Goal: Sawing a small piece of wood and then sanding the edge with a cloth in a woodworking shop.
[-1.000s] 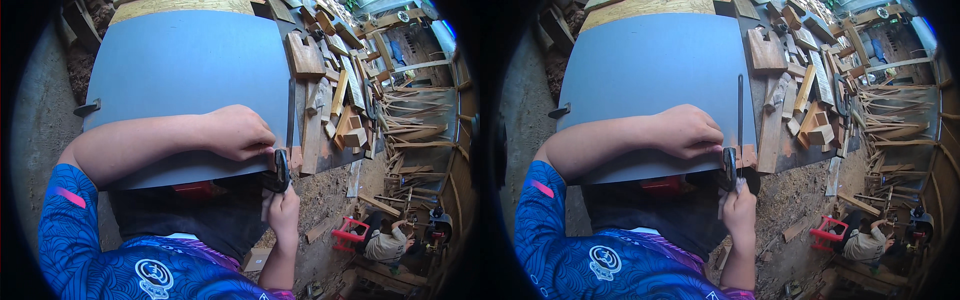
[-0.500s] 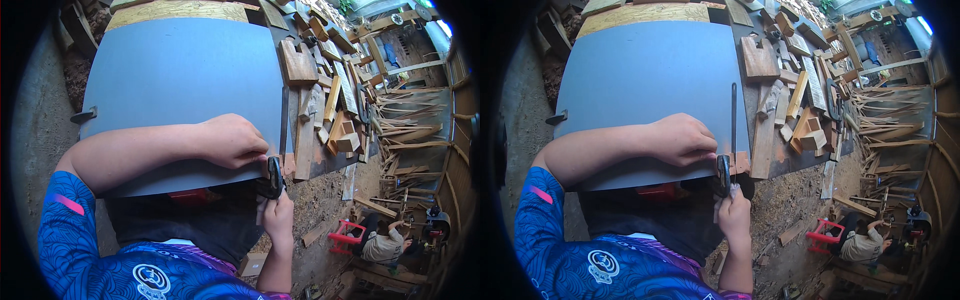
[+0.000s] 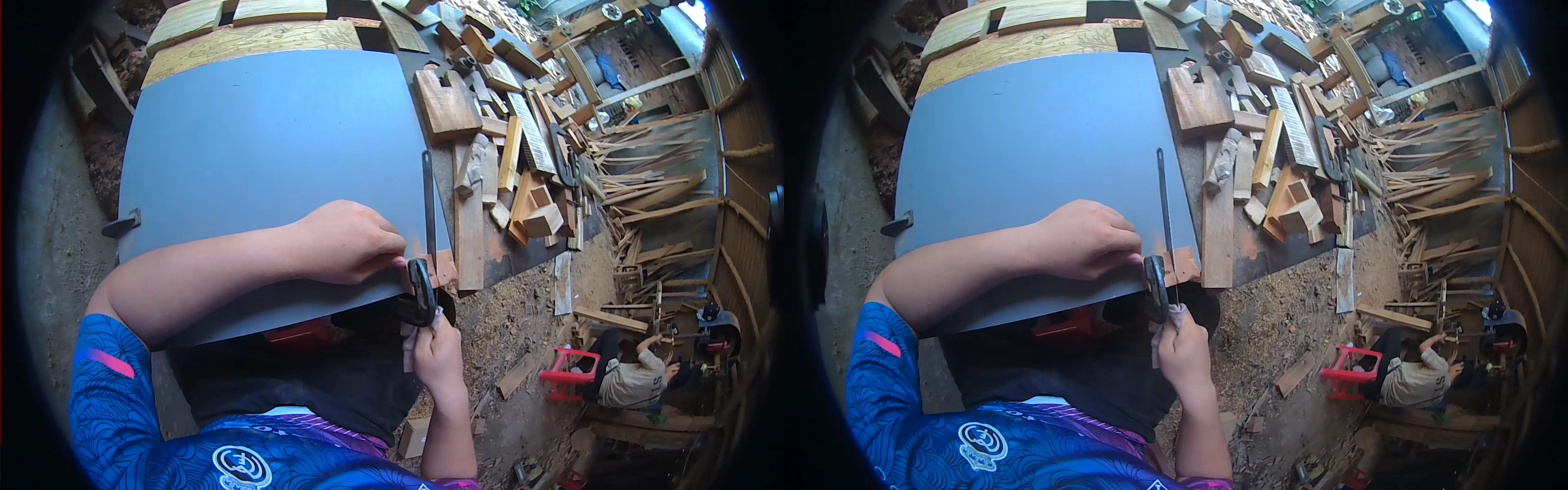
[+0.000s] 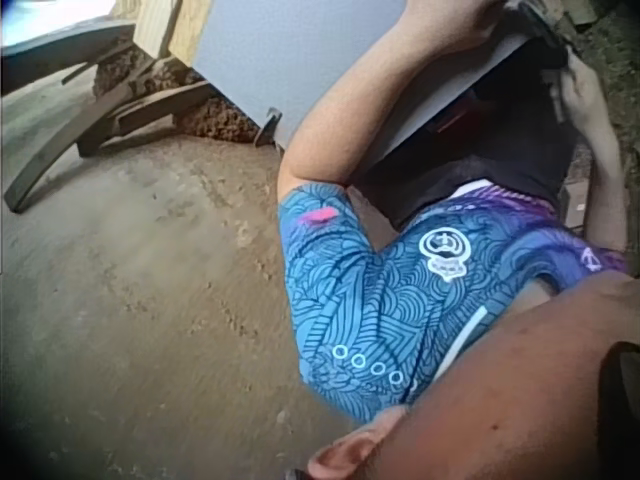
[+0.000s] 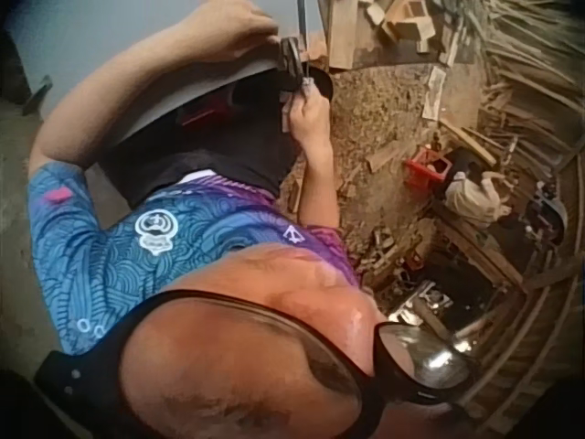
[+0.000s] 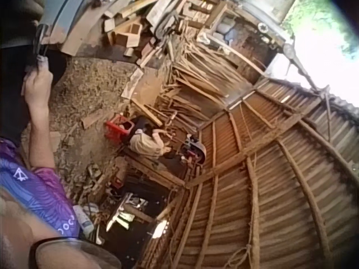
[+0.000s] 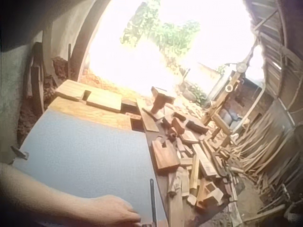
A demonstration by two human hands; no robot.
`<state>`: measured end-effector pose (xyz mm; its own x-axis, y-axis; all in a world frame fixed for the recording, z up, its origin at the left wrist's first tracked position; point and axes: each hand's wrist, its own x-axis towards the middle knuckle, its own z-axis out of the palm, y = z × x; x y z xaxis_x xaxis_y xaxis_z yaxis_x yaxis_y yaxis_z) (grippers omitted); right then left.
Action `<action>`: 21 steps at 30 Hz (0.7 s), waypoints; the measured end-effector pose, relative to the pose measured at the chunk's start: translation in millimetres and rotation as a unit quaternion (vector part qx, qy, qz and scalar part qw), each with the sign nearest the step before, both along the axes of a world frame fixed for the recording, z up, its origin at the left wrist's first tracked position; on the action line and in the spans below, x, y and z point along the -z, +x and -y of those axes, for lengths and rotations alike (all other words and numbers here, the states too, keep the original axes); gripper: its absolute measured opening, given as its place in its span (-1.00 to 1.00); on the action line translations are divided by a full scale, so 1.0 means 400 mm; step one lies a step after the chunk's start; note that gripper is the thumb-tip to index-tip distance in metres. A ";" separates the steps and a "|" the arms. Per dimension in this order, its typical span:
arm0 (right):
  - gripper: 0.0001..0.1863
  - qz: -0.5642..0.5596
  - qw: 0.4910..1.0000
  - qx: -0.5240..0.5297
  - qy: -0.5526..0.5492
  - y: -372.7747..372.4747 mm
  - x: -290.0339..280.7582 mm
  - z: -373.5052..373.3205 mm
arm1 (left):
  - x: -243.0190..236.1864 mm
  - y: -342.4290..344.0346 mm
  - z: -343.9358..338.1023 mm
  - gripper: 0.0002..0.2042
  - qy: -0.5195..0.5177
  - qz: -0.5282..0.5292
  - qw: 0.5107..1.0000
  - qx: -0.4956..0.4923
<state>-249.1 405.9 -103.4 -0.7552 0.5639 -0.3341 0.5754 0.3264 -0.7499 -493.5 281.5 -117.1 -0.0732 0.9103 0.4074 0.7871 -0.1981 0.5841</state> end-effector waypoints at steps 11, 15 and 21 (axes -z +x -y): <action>-0.77 0.008 0.999 0.009 0.030 0.098 0.016 0.034 | -0.024 -0.001 0.000 -0.86 -0.031 -0.002 0.999 -0.019; -0.79 -0.089 0.995 -0.014 0.046 0.091 0.161 -0.015 | -0.030 0.000 -0.003 -0.87 -0.036 -0.010 0.999 -0.013; -0.84 -0.189 0.982 0.015 -0.016 0.047 0.308 -0.017 | -0.045 0.002 -0.003 -0.89 -0.027 0.008 1.000 -0.013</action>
<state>-230.3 412.8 -226.8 -0.8120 0.5815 -0.0504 0.2625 0.2867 -0.9214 -492.6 282.8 -99.0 -0.1039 0.9289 0.3555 0.7816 -0.1448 0.6067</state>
